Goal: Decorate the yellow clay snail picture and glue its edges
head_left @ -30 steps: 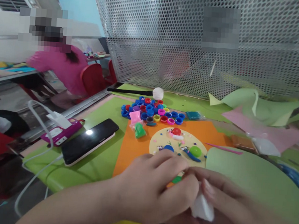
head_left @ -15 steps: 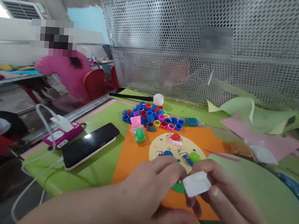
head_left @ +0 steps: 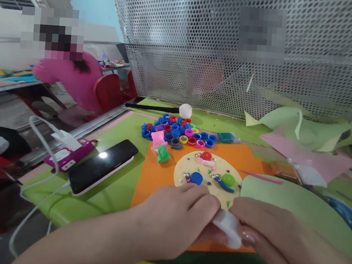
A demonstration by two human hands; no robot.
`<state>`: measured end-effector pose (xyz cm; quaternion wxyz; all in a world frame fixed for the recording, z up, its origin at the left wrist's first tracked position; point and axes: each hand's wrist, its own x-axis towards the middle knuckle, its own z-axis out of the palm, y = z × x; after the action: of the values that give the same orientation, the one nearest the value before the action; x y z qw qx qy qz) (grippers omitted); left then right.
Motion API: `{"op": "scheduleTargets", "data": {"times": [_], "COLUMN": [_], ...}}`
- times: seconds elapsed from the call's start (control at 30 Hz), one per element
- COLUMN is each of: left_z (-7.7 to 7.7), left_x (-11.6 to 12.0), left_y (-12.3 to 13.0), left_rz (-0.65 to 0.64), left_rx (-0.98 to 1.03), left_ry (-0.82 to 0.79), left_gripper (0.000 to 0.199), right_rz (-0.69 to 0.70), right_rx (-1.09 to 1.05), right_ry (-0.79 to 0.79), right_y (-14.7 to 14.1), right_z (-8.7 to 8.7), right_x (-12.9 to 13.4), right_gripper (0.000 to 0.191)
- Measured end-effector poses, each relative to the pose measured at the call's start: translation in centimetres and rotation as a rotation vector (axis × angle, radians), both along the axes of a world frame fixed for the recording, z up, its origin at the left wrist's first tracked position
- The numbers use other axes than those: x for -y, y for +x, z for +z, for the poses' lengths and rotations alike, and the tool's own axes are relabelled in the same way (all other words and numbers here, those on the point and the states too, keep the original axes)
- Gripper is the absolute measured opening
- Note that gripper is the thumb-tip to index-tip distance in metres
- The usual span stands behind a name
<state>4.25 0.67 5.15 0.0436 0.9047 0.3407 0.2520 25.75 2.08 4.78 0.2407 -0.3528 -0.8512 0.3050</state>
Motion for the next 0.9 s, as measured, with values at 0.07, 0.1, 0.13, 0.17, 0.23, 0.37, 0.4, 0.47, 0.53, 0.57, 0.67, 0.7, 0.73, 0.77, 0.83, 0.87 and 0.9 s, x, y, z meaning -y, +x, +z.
{"op": "scheduleTargets", "data": {"times": [0.07, 0.1, 0.13, 0.17, 0.23, 0.37, 0.4, 0.47, 0.53, 0.57, 0.67, 0.7, 0.73, 0.77, 0.83, 0.87, 0.9], "left_z": [0.0, -0.2, -0.3, -0.5, -0.9, -1.0, -0.9, -0.7, -0.5, -0.5, -0.6, -0.6, -0.7, -0.8, -0.9, -0.9, -0.8], "left_x": [0.3, 0.4, 0.5, 0.6, 0.7, 0.5, 0.4, 0.4, 0.5, 0.6, 0.8, 0.9, 1.0, 1.0, 1.0, 1.0, 1.0], "left_y": [0.1, 0.2, 0.3, 0.4, 0.7, 0.8, 0.7, 0.7, 0.6, 0.6, 0.5, 0.5, 0.5, 0.5, 0.5, 0.5, 0.5], "left_rz": [0.017, 0.043, 0.077, 0.109, 0.167, 0.171, 0.152, 0.107, 0.082, 0.084, 0.104, 0.122, 0.132, 0.13, 0.133, 0.125, 0.117], "left_rx": [0.034, 0.031, 0.015, -0.006, -0.048, -0.106, -0.124, -0.146, -0.151, -0.155, -0.167, -0.16, -0.152, -0.155, -0.166, -0.177, -0.183], "left_ry": [0.015, 0.024, 0.033, 0.042, 0.085, 0.209, 0.249, 0.306, 0.325, 0.32, 0.338, 0.353, 0.359, 0.356, 0.343, 0.33, 0.322], "left_gripper": [0.046, 0.05, 0.052, 0.053, 0.047, 0.034, 0.032, 0.031, 0.031, 0.03, 0.023, 0.022, 0.021, 0.021, 0.023, 0.025, 0.026], "right_rz": [0.028, 0.051, 0.058, 0.059, 0.046, 0.069, 0.073, 0.084, 0.087, 0.09, 0.106, 0.11, 0.121, 0.146, 0.195, 0.211, 0.215], "right_rx": [0.06, 0.079, 0.086, 0.077, 0.011, -0.08, -0.07, -0.038, -0.02, -0.018, -0.02, -0.023, -0.028, -0.04, -0.039, -0.015, 0.021], "right_ry": [0.002, -0.007, -0.029, -0.053, -0.106, -0.234, -0.259, -0.281, -0.282, -0.278, -0.269, -0.263, -0.25, -0.228, -0.173, -0.145, -0.12], "right_y": [-0.8, -1.3, -1.8, -2.2, -2.8, -2.8, -2.8, -3.0, -3.3, -3.4, -3.5, -3.4, -3.2, -3.0, -2.6, -2.4, -2.4], "right_z": [0.1, 0.3, 0.5, 0.7, 0.9, 0.6, 0.2, -0.6, -1.3, -1.5, -0.9, -0.4, 0.1, 0.5, 1.1, 1.2, 1.1], "right_x": [0.2, 0.3, 0.4, 0.4, 0.5, 0.5, 0.6, 0.7, 0.9, 1.0, 1.1, 1.0, 0.9, 0.8, 0.5, 0.4, 0.4], "right_gripper": [0.014, 0.02, 0.023, 0.024, 0.023, 0.02, 0.019, 0.015, 0.011, 0.009, 0.01, 0.011, 0.011, 0.011, 0.01, 0.01, 0.01]}}
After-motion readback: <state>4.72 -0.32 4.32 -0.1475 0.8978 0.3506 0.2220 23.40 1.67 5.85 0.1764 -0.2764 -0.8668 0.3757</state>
